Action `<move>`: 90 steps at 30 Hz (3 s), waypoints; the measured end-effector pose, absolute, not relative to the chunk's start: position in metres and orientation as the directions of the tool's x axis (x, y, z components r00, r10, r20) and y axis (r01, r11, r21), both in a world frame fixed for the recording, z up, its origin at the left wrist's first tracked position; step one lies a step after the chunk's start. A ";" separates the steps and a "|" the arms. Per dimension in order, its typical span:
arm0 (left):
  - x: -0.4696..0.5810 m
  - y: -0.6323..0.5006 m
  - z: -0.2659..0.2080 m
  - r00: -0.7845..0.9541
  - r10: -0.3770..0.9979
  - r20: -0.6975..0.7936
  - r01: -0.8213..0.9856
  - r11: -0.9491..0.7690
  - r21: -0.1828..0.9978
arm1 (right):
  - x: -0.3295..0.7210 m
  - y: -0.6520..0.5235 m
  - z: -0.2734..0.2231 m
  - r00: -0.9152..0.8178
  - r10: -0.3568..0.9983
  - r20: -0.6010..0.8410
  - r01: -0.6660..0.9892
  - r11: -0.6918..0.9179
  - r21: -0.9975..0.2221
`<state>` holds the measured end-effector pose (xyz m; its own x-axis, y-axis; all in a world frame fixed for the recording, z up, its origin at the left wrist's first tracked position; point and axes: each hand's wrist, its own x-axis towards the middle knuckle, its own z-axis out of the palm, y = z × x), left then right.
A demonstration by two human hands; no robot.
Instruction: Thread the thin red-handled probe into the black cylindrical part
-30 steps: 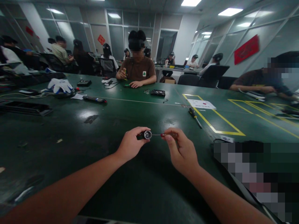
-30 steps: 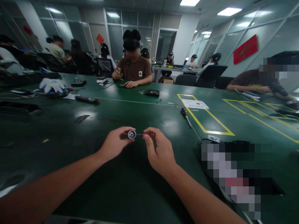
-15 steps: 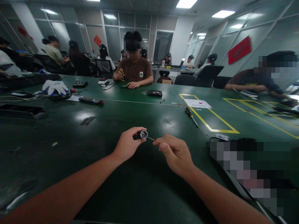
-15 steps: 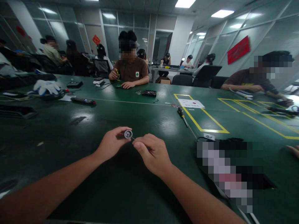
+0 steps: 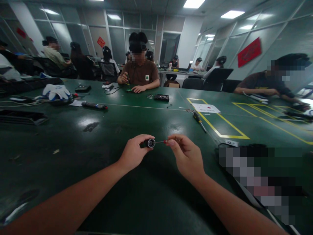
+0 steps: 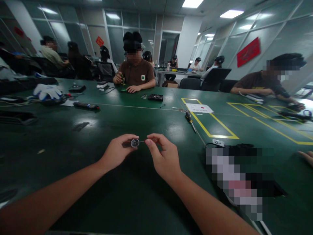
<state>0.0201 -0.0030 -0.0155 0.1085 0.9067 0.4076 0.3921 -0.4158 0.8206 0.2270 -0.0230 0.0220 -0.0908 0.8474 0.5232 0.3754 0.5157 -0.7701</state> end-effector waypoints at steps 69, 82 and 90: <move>0.019 -0.002 -0.012 0.083 0.921 0.381 0.382 -0.383 0.841 | 0.228 -0.028 0.025 -0.223 0.826 0.518 0.392 0.562 -0.728; 0.016 -0.003 -0.013 0.103 0.899 0.425 0.428 -0.426 0.797 | 0.225 -0.019 0.028 -0.047 0.947 0.318 0.078 0.321 -0.944; 0.020 -0.006 -0.008 0.103 0.905 0.412 0.443 -0.413 0.796 | 0.227 -0.006 0.023 0.045 0.986 0.161 -0.276 0.167 -0.947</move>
